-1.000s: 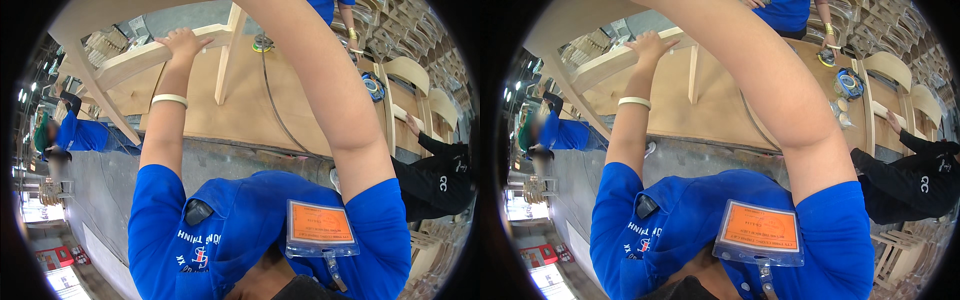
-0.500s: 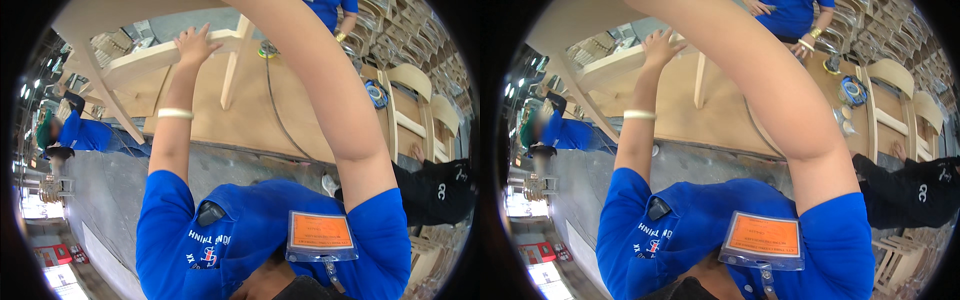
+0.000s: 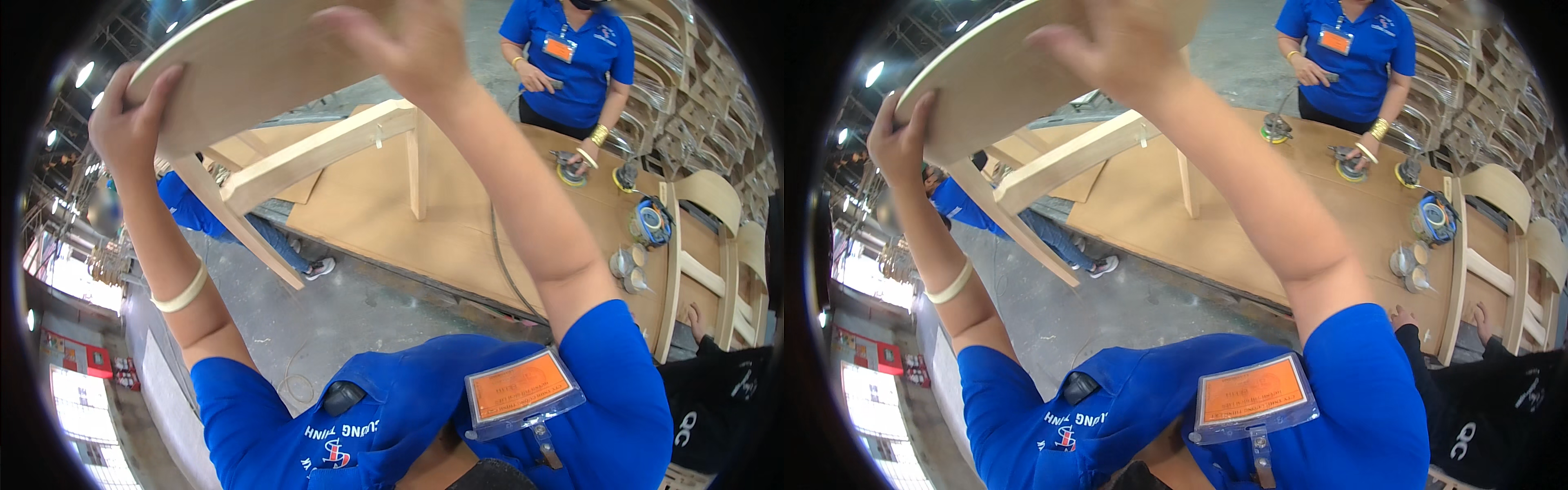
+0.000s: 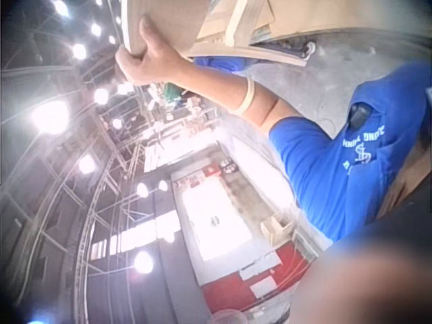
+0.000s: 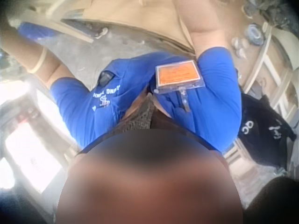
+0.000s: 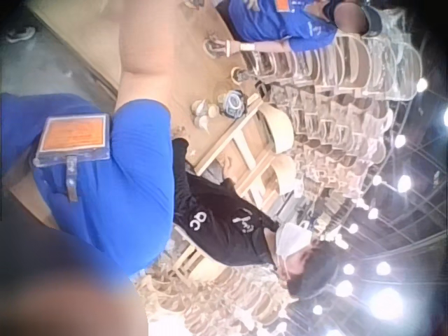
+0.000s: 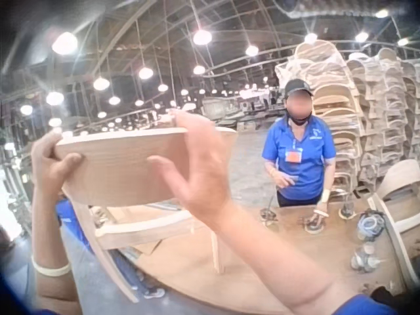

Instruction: The person uses a handheld orbital sander to smooth the surfaces of a wooden chair frame. They reposition the chair multiple times to access different areas, then inspect the finished piece by holding it up and running a hand along the edges.

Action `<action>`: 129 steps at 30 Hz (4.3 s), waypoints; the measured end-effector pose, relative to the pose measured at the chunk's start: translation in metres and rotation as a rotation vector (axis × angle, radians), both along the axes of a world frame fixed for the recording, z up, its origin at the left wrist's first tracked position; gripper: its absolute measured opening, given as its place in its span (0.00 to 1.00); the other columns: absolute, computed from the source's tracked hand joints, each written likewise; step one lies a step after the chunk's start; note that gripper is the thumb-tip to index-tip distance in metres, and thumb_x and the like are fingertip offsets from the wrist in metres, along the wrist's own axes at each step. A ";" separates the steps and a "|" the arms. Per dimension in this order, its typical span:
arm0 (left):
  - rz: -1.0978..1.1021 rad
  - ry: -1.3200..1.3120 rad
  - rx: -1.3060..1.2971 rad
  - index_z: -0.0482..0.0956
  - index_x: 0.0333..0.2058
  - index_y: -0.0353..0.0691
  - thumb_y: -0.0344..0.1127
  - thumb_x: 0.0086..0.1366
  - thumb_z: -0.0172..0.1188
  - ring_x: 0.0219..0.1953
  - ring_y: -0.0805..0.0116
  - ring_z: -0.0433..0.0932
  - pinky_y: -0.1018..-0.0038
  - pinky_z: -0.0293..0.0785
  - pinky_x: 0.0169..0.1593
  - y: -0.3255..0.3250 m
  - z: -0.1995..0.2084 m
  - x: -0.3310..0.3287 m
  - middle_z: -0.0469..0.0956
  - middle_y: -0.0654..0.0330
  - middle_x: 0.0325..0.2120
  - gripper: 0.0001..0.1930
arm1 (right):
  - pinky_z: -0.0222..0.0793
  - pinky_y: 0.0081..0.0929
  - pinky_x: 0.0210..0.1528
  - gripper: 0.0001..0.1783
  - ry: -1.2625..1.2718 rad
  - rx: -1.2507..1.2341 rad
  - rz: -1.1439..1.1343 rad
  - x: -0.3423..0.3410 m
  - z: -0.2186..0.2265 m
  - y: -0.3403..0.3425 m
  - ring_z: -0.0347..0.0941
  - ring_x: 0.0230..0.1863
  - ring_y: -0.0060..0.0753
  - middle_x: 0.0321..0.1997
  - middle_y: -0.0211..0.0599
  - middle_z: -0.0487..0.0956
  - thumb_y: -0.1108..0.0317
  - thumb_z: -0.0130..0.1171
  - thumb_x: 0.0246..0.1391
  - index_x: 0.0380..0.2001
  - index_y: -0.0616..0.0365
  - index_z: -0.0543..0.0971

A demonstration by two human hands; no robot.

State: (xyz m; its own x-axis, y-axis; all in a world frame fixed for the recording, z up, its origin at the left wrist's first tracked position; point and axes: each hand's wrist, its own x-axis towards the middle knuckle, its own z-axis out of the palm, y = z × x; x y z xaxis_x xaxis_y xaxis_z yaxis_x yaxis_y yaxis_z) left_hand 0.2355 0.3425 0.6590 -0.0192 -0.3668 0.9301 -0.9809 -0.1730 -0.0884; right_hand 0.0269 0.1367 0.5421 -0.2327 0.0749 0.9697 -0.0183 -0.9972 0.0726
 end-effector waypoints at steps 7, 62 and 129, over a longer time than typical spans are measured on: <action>0.053 0.098 -0.159 0.82 0.37 0.34 0.37 0.53 0.72 0.30 0.78 0.74 0.80 0.71 0.36 0.093 -0.044 0.031 0.81 0.63 0.29 0.16 | 0.69 0.32 0.43 0.33 0.296 1.755 0.830 0.102 -0.245 -0.003 0.70 0.45 0.34 0.48 0.42 0.74 0.47 0.58 0.57 0.55 0.61 0.64; -0.297 0.845 -1.038 0.65 0.57 0.31 0.56 0.72 0.39 0.58 0.55 0.68 0.58 0.67 0.60 0.233 -0.214 0.015 0.67 0.48 0.55 0.31 | 0.71 0.27 0.50 0.31 0.164 0.828 0.703 -0.061 -0.074 0.116 0.71 0.50 0.29 0.49 0.41 0.73 0.64 0.65 0.54 0.54 0.64 0.61; -0.947 0.465 -0.323 0.73 0.41 0.28 0.65 0.62 0.54 0.40 0.69 0.74 0.72 0.68 0.46 0.028 -0.128 0.099 0.75 0.57 0.35 0.35 | 0.70 0.19 0.20 0.18 0.098 1.574 0.385 -0.115 -0.204 -0.017 0.75 0.20 0.26 0.28 0.40 0.78 0.58 0.61 0.57 0.37 0.64 0.75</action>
State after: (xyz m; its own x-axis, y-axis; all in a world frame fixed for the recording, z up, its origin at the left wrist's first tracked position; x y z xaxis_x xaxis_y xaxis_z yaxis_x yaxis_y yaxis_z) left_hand 0.3341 0.3709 0.5311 0.2124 -0.1267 0.9689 -0.6543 0.7180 0.2373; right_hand -0.0881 0.1199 0.3382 0.0620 -0.9974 0.0375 0.1798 -0.0258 -0.9834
